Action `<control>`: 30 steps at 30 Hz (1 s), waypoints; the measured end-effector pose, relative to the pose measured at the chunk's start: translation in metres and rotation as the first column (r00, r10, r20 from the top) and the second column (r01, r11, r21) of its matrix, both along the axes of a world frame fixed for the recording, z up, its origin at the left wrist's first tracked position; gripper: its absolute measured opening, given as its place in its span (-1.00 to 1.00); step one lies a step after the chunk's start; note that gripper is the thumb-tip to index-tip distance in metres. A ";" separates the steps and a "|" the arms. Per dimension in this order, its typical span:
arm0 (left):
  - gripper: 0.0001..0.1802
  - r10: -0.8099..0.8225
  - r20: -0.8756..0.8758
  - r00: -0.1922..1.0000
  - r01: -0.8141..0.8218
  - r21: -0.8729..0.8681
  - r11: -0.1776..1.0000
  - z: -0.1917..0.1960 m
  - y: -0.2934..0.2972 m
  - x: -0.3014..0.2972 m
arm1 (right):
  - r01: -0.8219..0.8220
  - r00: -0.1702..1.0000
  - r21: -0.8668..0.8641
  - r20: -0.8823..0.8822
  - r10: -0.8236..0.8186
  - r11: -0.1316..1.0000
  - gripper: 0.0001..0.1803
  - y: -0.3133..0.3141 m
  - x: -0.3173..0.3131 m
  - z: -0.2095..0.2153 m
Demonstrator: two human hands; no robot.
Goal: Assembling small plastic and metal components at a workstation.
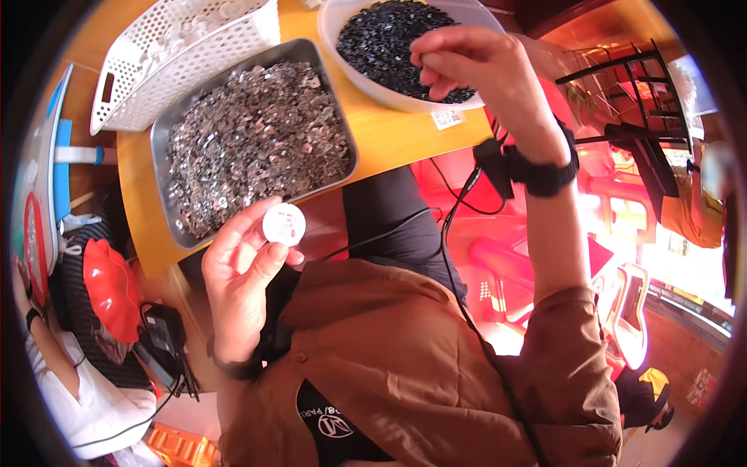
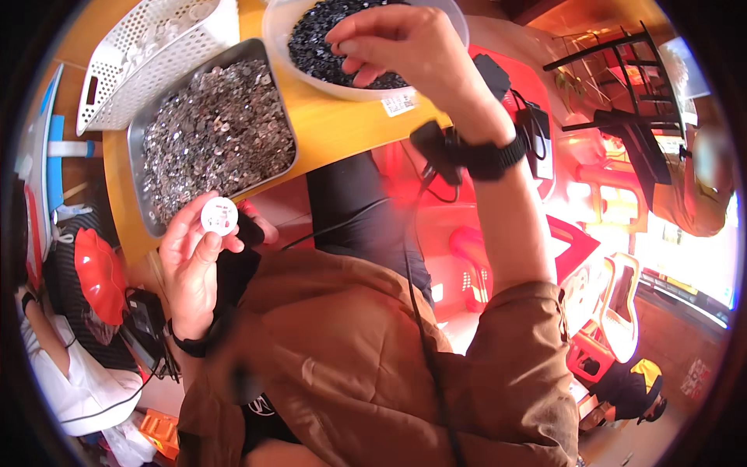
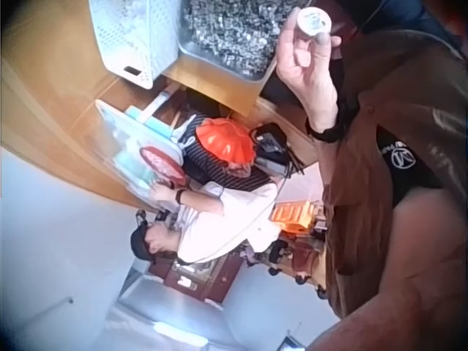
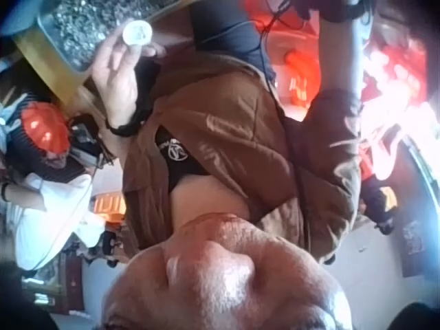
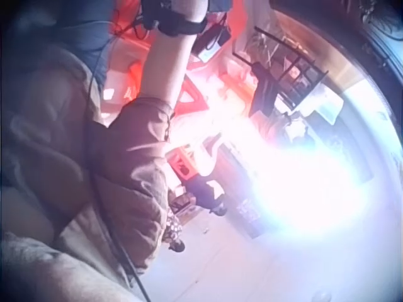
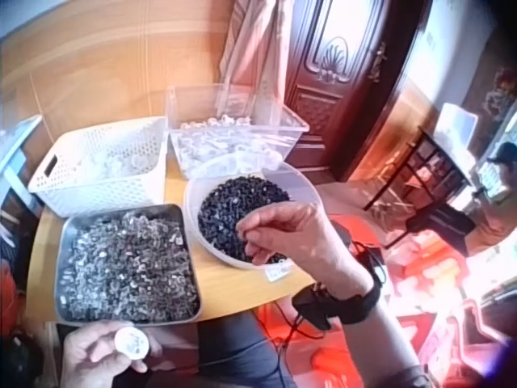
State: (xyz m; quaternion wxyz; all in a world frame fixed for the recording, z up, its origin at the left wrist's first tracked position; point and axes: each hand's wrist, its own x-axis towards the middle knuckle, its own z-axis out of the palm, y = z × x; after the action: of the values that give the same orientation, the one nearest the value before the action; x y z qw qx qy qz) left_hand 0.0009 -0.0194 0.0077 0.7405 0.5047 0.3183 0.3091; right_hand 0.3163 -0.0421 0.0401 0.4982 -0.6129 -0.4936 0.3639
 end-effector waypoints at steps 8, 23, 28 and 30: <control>-0.43 0.023 0.087 0.996 -0.024 0.019 1.000 0.004 -0.003 0.005 | -0.070 0.776 0.144 -0.614 0.145 0.987 -0.85 -0.030 -0.099 -0.026; -0.81 -0.088 0.125 0.988 0.115 -0.229 0.967 0.000 -0.003 -0.002 | -0.111 0.986 0.548 0.166 0.022 0.829 -0.75 -0.035 -0.139 -0.048; -0.75 -0.111 0.006 0.994 0.110 -0.193 0.975 0.007 -0.006 0.002 | -0.185 0.932 0.632 0.355 -0.069 0.752 -0.70 -0.038 -0.144 -0.050; -0.76 -0.106 0.002 0.994 0.105 -0.180 0.978 0.006 -0.007 0.001 | -0.222 0.913 0.668 0.397 -0.088 0.711 -0.73 -0.037 -0.145 -0.050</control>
State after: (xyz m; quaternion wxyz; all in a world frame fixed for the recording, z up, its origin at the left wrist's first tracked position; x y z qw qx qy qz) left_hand 0.0016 -0.0262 0.0137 0.7973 0.4530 0.3204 0.2376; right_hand 0.1716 -0.0793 -0.0104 0.5668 -0.4202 -0.7078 0.0345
